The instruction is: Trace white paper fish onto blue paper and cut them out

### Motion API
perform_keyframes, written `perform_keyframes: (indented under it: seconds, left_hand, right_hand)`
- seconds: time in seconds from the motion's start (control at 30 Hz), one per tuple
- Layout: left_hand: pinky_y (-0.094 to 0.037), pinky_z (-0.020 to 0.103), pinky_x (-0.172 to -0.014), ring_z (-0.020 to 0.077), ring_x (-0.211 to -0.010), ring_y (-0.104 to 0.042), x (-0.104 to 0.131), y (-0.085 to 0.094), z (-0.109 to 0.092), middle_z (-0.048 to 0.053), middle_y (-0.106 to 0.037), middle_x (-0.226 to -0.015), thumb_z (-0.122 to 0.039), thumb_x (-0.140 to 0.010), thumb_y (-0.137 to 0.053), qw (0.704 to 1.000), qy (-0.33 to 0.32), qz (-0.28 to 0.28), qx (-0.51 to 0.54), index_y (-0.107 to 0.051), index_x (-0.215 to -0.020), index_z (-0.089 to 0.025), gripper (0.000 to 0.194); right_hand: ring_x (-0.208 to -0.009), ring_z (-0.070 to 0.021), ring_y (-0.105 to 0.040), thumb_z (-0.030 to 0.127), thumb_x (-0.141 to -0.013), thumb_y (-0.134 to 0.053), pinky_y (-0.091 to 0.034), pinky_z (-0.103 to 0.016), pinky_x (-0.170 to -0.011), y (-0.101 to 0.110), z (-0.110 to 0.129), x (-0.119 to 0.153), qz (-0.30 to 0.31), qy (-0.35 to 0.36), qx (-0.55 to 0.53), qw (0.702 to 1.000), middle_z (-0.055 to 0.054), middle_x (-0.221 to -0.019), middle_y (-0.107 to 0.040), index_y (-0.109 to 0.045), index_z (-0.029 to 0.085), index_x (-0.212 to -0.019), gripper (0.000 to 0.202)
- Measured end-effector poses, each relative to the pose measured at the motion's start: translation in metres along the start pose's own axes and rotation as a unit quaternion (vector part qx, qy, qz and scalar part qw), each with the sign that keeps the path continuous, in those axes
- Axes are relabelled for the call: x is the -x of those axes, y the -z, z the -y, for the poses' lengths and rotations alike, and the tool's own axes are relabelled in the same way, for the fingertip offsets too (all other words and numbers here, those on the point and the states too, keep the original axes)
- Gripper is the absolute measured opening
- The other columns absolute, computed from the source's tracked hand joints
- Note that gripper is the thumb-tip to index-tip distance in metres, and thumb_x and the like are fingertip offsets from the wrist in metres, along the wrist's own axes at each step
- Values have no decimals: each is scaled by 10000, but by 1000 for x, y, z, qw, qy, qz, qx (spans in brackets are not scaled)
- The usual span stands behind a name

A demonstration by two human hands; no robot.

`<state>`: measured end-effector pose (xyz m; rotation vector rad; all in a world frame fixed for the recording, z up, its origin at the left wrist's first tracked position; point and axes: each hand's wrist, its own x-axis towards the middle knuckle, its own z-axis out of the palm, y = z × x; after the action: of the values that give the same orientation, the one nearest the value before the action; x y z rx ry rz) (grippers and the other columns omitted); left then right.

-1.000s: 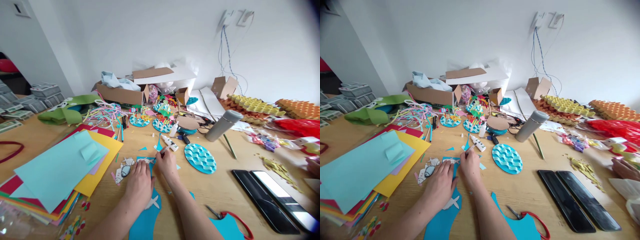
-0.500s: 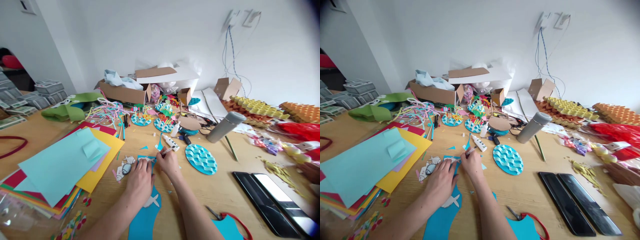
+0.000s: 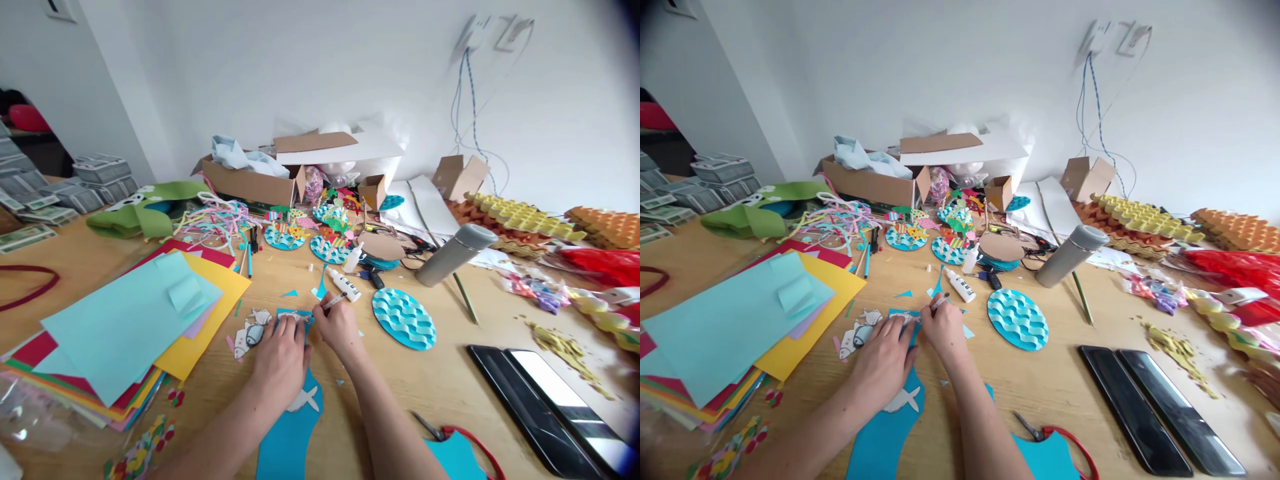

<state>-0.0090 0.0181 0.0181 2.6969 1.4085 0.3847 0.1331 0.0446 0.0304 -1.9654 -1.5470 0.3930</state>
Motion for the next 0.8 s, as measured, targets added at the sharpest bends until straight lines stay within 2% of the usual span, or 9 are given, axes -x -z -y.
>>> perform_keyframes:
  seconds: [0.23,0.8]
  left_hand:
    - [-361,497,-1023,320,-1149,-507,0,1,0,184,-575,-1197,-250,-911,-497,1000,-3,2,4,-555,-1251,-73,387]
    - [-373,496,-1014,319,-1128,-516,0,1,1,172,-581,-1170,-244,-906,-503,1000,-2,3,12,-558,-1232,-85,367]
  right_hand:
    - [-414,-123,-500,136,-786,-484,-277,-205,-473,-2,1,1,4,-2,19,1000,53,-434,-481,-482,210,-664,143]
    - [-408,-123,-524,128,-786,-480,-288,-208,-477,-1,3,2,19,-12,-10,1000,57,-430,-502,-463,212,-652,159]
